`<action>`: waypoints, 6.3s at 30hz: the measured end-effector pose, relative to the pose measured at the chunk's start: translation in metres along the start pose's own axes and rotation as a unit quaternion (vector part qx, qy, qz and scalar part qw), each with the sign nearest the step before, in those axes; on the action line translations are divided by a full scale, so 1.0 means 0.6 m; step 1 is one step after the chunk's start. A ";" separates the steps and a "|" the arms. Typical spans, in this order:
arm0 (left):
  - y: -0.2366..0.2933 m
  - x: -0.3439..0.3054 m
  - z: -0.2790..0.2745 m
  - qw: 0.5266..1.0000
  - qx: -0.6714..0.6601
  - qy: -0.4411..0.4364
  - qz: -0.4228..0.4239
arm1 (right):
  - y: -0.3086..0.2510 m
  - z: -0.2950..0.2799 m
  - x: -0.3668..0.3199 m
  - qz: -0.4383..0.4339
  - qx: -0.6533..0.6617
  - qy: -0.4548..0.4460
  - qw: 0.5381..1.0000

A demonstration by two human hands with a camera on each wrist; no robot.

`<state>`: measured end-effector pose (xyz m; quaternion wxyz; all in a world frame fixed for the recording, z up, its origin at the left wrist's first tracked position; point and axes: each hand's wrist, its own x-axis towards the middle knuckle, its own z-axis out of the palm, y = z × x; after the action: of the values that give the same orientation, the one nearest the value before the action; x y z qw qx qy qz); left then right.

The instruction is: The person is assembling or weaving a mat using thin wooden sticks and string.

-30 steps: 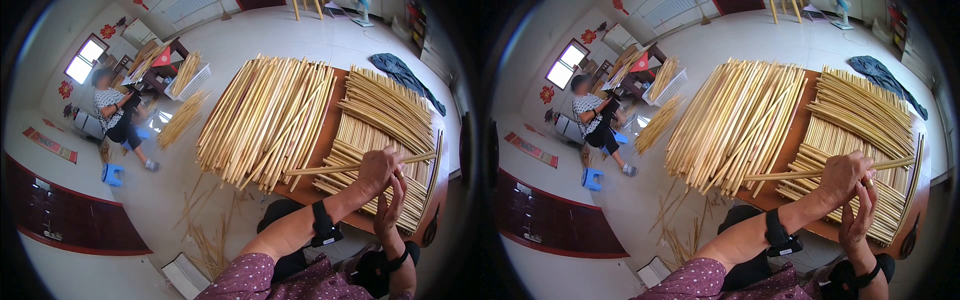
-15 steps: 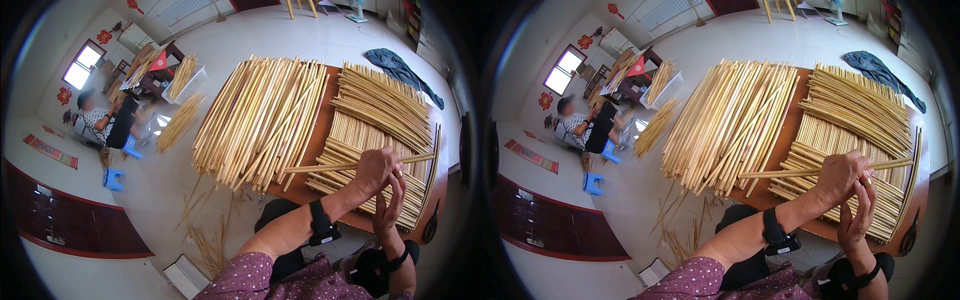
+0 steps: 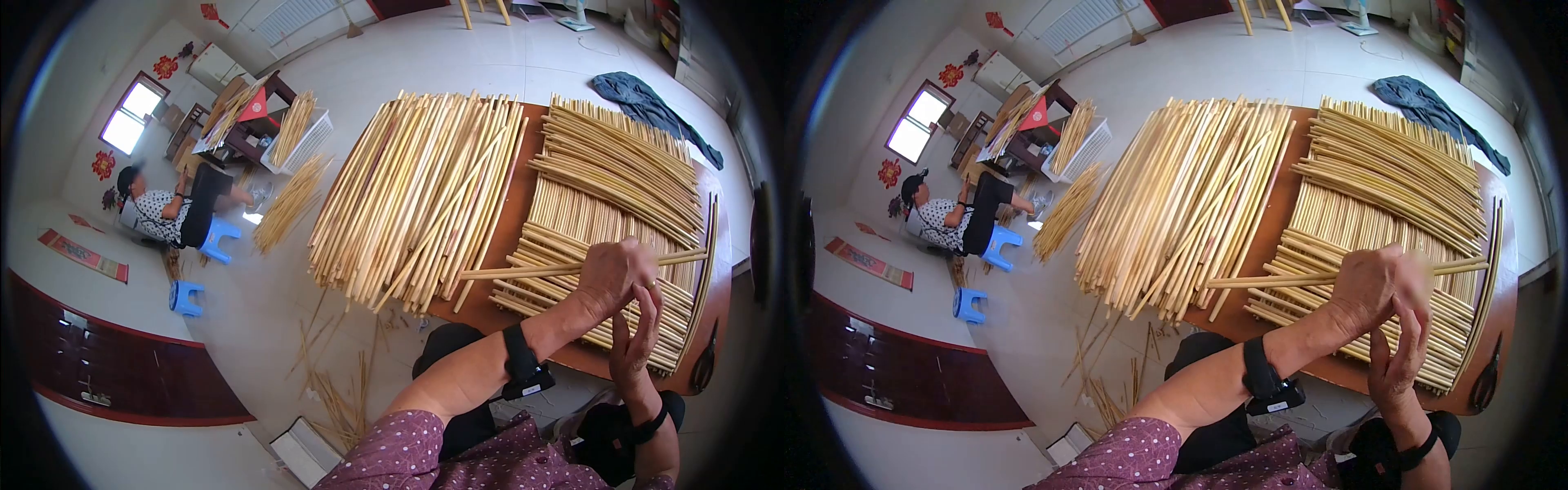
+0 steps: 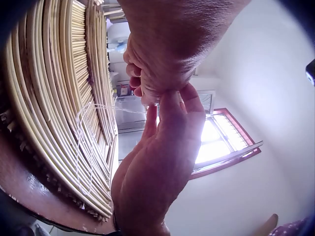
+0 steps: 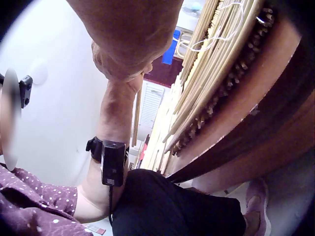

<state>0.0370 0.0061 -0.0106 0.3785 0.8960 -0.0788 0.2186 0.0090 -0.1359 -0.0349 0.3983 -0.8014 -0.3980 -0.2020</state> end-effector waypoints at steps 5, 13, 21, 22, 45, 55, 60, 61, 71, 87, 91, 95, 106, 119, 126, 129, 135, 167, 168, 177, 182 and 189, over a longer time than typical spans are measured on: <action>0.001 0.002 0.004 1.000 0.001 -0.002 0.004 | 0.009 0.001 -0.005 0.004 0.002 0.004 1.000; -0.003 0.002 0.015 1.000 0.006 -0.010 0.011 | 0.017 0.000 -0.010 0.007 0.011 0.011 1.000; 0.000 0.002 0.014 1.000 0.005 -0.015 0.004 | 0.020 0.001 -0.011 0.001 0.007 0.014 1.000; -0.001 0.002 0.014 1.000 0.004 -0.014 0.005 | 0.020 0.001 -0.011 0.001 0.008 0.016 1.000; -0.005 0.001 0.023 1.000 0.020 -0.019 0.000 | 0.020 0.000 -0.010 0.008 0.013 0.019 1.000; -0.003 0.002 0.020 1.000 0.021 -0.021 -0.002 | 0.018 -0.001 -0.009 0.008 0.019 0.018 1.000; -0.003 0.003 0.020 0.999 0.023 -0.029 -0.004 | 0.018 -0.003 -0.009 0.009 0.015 0.015 1.000; -0.002 0.003 0.020 0.999 0.021 -0.027 -0.004 | 0.018 -0.003 -0.008 0.010 0.012 0.015 1.000; -0.006 0.003 0.023 1.000 0.012 -0.021 0.001 | 0.017 -0.003 -0.007 0.006 0.013 0.020 1.000; -0.003 0.002 0.021 1.000 0.018 -0.018 -0.003 | 0.017 -0.003 -0.008 0.011 0.013 0.016 1.000; -0.003 0.002 0.020 1.000 0.013 -0.023 -0.005 | 0.020 -0.003 -0.011 0.014 0.013 0.012 1.000; -0.006 0.002 0.023 1.000 0.011 -0.014 0.004 | 0.018 -0.004 -0.010 0.016 0.014 0.011 1.000; -0.003 0.002 0.020 1.000 0.006 -0.020 -0.003 | 0.020 -0.004 -0.011 0.014 0.017 0.011 1.000; -0.008 0.005 0.024 0.999 0.030 -0.015 0.021 | 0.018 -0.013 -0.002 0.016 0.026 0.003 1.000; -0.008 0.004 0.035 0.999 0.037 -0.026 0.026 | 0.025 -0.021 -0.008 0.024 0.024 0.001 0.999; -0.003 0.007 0.044 0.999 0.038 -0.027 0.028 | 0.029 -0.030 -0.011 0.030 0.022 -0.001 0.999; 0.001 0.016 0.063 0.995 0.068 -0.047 0.050 | 0.048 -0.055 -0.017 0.039 0.020 -0.008 0.999; 0.059 0.054 0.097 0.942 0.247 -0.056 0.221 | 0.225 -0.165 0.087 0.206 -0.026 -0.254 0.945; 0.059 0.062 0.097 0.943 0.249 -0.041 0.217 | 0.223 -0.170 0.097 0.191 -0.024 -0.249 0.949; 0.052 0.081 0.086 0.952 0.257 -0.013 0.169 | 0.208 -0.126 0.131 0.218 -0.085 -0.205 0.950; 0.084 0.067 0.085 0.942 0.242 -0.117 0.201 | 0.289 -0.075 0.178 0.213 -0.260 -0.117 0.934; 0.038 0.082 0.087 0.962 0.199 -0.050 0.182 | 0.314 -0.209 0.272 0.404 0.218 -0.069 0.886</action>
<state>0.0912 -0.0461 -0.0059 0.1424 0.9336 -0.2141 0.2494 0.2569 -0.2271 0.0550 0.5812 -0.7979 -0.1006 0.1239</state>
